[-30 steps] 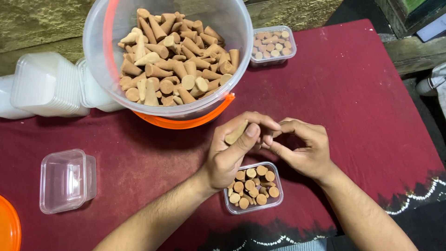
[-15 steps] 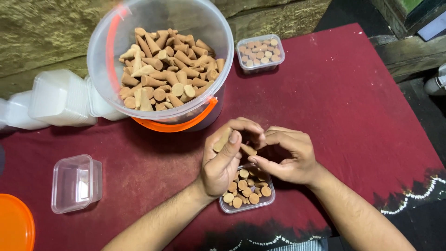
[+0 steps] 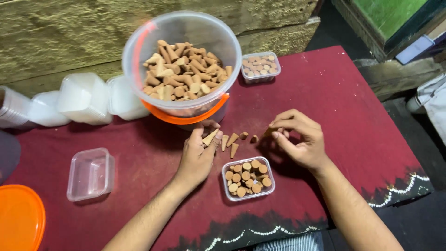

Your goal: The person is seen packing small incense cones from a large orange bucket and the table surface into small, clear plastic containers.

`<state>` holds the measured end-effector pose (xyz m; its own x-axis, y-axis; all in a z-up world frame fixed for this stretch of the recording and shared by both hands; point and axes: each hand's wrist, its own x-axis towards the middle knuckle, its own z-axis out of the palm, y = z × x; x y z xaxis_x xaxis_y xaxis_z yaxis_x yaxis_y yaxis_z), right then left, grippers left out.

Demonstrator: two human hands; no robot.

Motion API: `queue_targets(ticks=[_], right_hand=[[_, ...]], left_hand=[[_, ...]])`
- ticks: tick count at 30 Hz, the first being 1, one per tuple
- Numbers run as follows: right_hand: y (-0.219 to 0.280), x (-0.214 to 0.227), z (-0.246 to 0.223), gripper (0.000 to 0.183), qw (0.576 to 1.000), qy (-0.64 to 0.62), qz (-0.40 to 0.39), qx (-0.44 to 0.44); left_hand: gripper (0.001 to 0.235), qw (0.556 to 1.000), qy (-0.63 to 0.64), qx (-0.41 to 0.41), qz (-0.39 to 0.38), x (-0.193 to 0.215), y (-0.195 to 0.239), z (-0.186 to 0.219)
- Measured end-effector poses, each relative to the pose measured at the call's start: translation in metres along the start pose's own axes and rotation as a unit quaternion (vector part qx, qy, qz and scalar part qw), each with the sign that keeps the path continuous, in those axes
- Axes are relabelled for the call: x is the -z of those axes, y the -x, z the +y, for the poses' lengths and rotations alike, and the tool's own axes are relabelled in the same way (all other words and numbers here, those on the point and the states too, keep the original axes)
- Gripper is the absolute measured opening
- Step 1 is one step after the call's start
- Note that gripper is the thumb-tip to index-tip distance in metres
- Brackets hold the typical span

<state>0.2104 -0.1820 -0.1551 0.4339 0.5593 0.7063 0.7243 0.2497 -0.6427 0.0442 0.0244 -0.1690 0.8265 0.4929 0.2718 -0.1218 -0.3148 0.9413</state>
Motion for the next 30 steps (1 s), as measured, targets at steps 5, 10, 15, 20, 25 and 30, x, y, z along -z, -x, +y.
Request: queue_targets(ticks=[5,10,15,20,25,30], right_hand=[[0.001,-0.002,-0.037,0.012,0.997,0.066,-0.015,-0.039],[0.045,-0.021,-0.074,0.016,0.982,0.182,0.002,-0.052],[0.069,-0.04,-0.089,0.015,0.968,0.25,0.023,-0.006],[0.074,-0.053,-0.088,0.012,0.966,0.258,0.025,0.007],[0.078,-0.053,-0.083,0.009,0.968,0.249,0.029,0.012],[0.079,-0.052,-0.078,0.004,0.964,0.265,0.011,0.021]], left_hand=[[0.018,0.982,0.146,0.116,0.012,0.012,0.016,-0.026],[0.024,0.96,0.229,0.16,0.002,0.014,0.019,-0.024],[0.018,0.967,0.179,0.178,-0.031,0.015,0.024,-0.014],[0.013,0.978,0.107,0.176,-0.043,0.017,0.024,-0.01],[0.015,0.983,0.062,0.171,-0.029,0.014,0.025,-0.014],[0.016,0.976,0.058,0.203,-0.045,0.018,0.022,-0.003]])
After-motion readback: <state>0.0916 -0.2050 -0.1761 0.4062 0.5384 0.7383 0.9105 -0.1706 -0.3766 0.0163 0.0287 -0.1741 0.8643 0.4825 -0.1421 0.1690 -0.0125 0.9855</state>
